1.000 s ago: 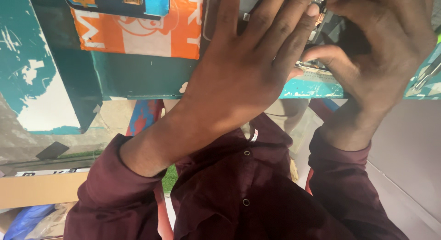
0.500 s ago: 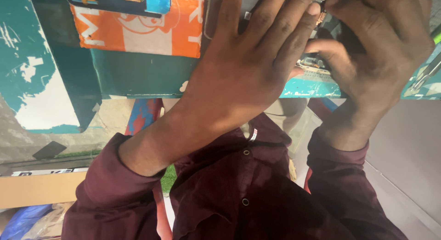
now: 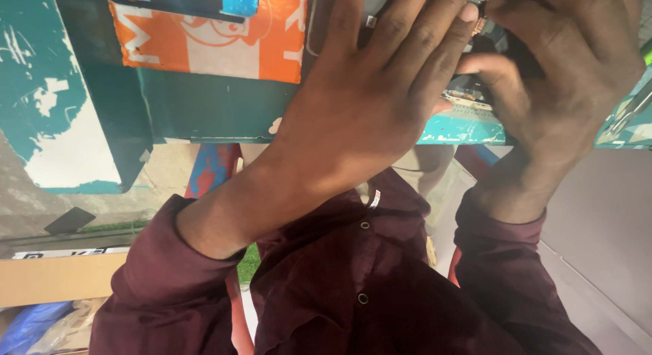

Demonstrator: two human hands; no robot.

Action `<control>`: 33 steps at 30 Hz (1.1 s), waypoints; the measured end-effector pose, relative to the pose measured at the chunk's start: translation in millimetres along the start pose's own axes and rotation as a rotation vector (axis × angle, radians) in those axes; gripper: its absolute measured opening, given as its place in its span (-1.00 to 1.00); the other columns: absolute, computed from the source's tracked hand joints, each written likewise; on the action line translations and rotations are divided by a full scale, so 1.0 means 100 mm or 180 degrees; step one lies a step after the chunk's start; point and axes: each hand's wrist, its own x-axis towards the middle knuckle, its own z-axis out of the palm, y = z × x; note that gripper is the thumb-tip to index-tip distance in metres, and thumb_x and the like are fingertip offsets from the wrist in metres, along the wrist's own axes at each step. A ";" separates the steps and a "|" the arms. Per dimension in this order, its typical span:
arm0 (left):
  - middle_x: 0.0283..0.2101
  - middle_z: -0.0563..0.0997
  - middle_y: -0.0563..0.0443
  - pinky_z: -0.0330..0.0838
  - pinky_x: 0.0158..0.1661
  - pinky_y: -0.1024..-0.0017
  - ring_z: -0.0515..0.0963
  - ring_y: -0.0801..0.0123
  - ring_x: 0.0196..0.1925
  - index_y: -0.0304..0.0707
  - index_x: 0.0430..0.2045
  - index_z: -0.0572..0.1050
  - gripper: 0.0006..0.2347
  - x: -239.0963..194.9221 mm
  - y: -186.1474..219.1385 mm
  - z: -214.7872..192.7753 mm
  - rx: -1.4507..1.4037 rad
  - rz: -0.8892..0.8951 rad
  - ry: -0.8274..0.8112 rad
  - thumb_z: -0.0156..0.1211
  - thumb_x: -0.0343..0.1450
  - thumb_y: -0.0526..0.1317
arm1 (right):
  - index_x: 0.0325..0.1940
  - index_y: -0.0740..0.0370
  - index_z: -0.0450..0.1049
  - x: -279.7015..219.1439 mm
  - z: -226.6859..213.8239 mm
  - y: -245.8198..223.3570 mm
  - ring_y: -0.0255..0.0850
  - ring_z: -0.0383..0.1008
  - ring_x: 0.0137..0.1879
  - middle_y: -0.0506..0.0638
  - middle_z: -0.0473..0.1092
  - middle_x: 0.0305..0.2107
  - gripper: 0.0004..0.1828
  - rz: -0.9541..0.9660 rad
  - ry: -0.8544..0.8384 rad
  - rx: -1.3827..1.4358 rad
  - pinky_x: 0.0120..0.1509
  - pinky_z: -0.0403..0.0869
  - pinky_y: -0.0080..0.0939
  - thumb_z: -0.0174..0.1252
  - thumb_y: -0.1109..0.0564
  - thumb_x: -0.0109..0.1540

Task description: The person holds a disassembled smartphone and repeatedly presses the screen edges and back panel to check fit and alignment. They rotate the device to inspect different sides and the internal components, then use a metal tool to pry at the screen edge.

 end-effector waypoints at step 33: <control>0.42 0.35 -0.24 0.12 0.40 -0.21 0.25 0.03 0.48 -0.57 0.27 0.43 -0.64 -0.02 0.02 0.00 0.0068 0.0005 0.0058 0.08 0.60 -0.28 | 0.07 0.35 0.66 0.00 0.01 -0.09 -0.04 0.47 0.11 0.06 0.55 0.01 -0.56 -0.0145 0.0151 -0.0124 0.13 0.41 -0.06 0.26 -0.09 0.37</control>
